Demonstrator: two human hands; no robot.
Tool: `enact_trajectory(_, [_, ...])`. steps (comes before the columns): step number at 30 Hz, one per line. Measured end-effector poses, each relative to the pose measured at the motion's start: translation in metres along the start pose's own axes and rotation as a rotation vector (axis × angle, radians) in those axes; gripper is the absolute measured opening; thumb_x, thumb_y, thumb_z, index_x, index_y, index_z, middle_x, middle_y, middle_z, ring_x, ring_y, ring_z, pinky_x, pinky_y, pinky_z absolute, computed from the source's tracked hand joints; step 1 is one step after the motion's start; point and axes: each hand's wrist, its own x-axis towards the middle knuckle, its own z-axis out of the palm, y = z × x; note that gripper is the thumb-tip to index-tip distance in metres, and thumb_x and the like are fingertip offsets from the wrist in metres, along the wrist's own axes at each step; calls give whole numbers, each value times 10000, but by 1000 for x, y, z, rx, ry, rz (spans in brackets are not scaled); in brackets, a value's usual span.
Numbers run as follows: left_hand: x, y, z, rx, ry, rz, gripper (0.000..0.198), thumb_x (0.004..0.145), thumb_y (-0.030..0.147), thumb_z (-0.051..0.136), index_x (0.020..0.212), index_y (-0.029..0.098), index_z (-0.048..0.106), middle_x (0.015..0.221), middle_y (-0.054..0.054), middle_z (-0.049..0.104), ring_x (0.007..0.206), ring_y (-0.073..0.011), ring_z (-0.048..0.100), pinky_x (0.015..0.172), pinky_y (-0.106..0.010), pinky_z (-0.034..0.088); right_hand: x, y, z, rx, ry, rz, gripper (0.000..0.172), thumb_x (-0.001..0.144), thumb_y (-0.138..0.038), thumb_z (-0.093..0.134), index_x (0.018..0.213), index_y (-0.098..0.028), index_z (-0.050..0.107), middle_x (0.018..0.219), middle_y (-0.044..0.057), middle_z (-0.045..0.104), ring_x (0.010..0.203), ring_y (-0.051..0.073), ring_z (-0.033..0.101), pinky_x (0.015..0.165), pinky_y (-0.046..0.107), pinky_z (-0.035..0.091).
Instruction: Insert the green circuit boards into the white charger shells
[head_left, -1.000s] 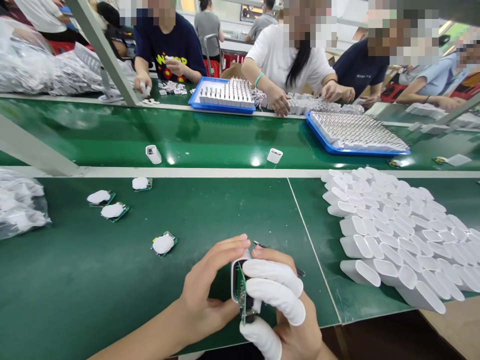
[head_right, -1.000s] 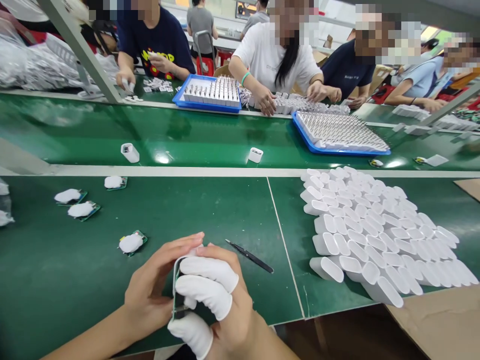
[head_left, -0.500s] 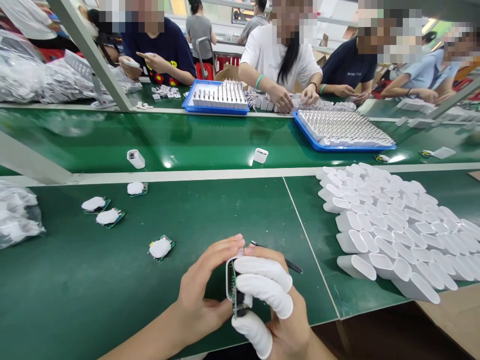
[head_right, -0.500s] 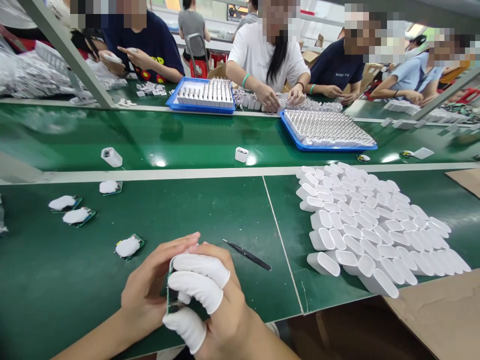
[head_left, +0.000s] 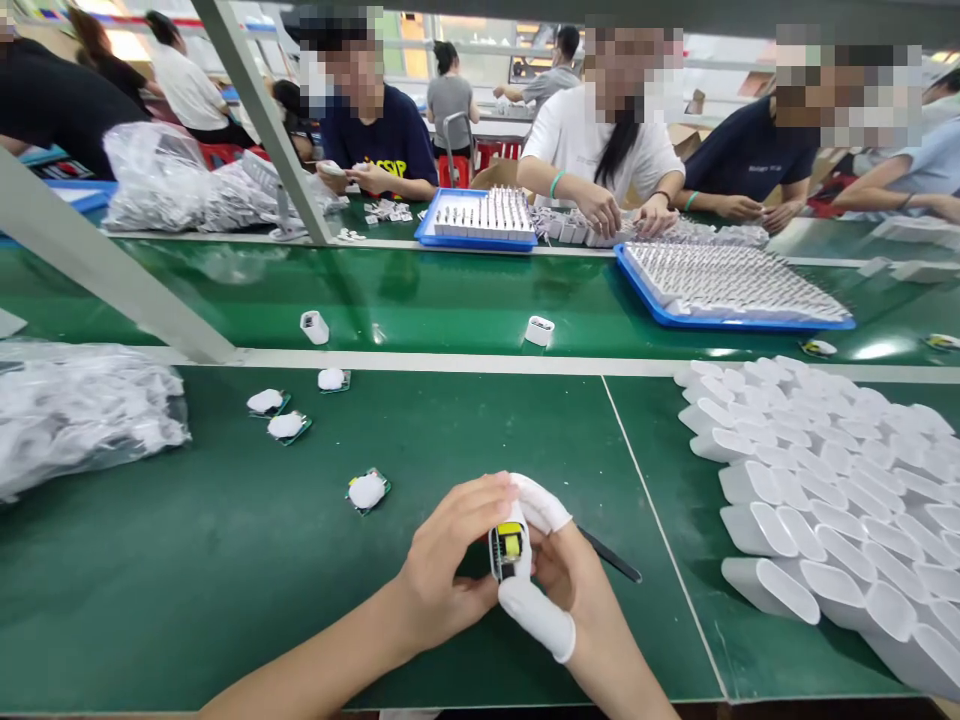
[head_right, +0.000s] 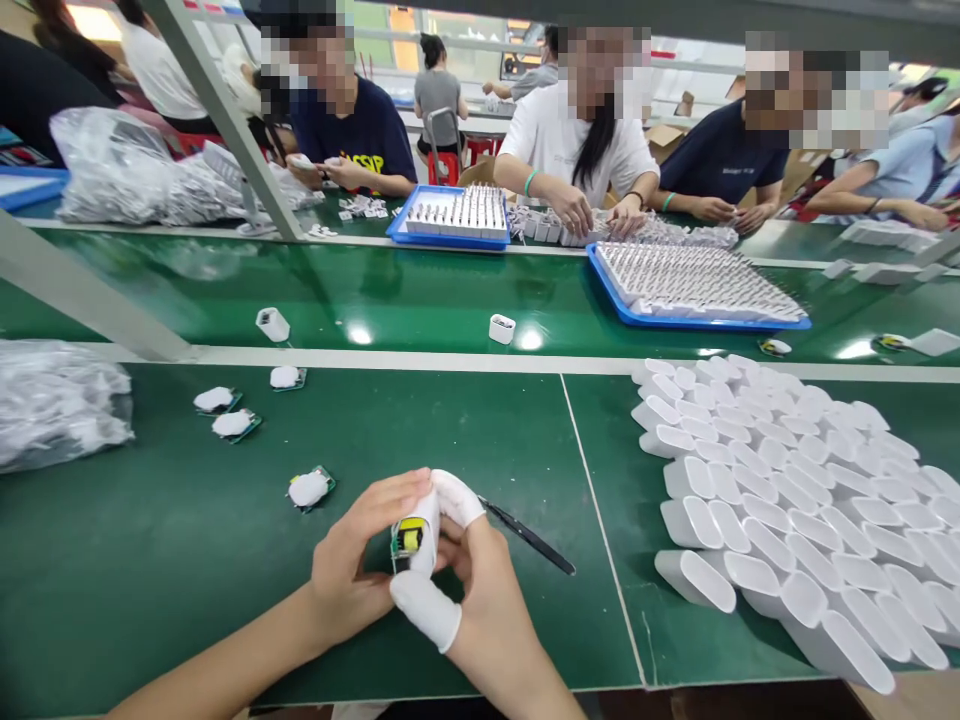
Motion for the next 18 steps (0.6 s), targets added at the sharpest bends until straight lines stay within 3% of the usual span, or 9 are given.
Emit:
enact_trajectory(6, [1,-2,0,48,10,52,487,814,197,701,1246,107,495,1069,-132,660,1067,-227,637,879,-379,569,7,6,2,22,75,43,525,822,-365,695,1302,-233,529,1167,112,684,975,251,698,764,337,605])
enact_trajectory(8, [0,-3,2,65,46,28,487,811,235,707,1231,117,490,1035,-113,641,1013,-211,630,843,-357,560,5,11,2,-32,110,9,526,853,-375,659,1335,-230,505,1163,111,688,996,249,697,817,358,601])
enact_trajectory(12, [-8,-4,6,85,175,-111,509,768,323,747,1168,177,467,965,-55,554,882,-175,566,737,-312,519,-1,23,6,-381,236,-212,520,875,-394,635,1363,-285,491,1212,81,670,1061,256,674,932,401,559])
enact_trajectory(15, [-13,-7,9,36,193,-230,488,770,259,723,1150,220,420,970,-46,491,858,-169,534,681,-284,500,-4,28,5,-711,331,-455,464,913,-252,587,1359,-338,495,1163,49,694,1022,252,689,871,378,581])
enact_trajectory(18, [-19,-11,16,55,144,-223,487,791,192,641,1200,217,378,983,-72,483,882,-191,520,694,-303,504,-4,32,-1,-896,373,-593,463,912,-169,561,1337,-350,524,1061,43,721,961,264,703,767,357,601])
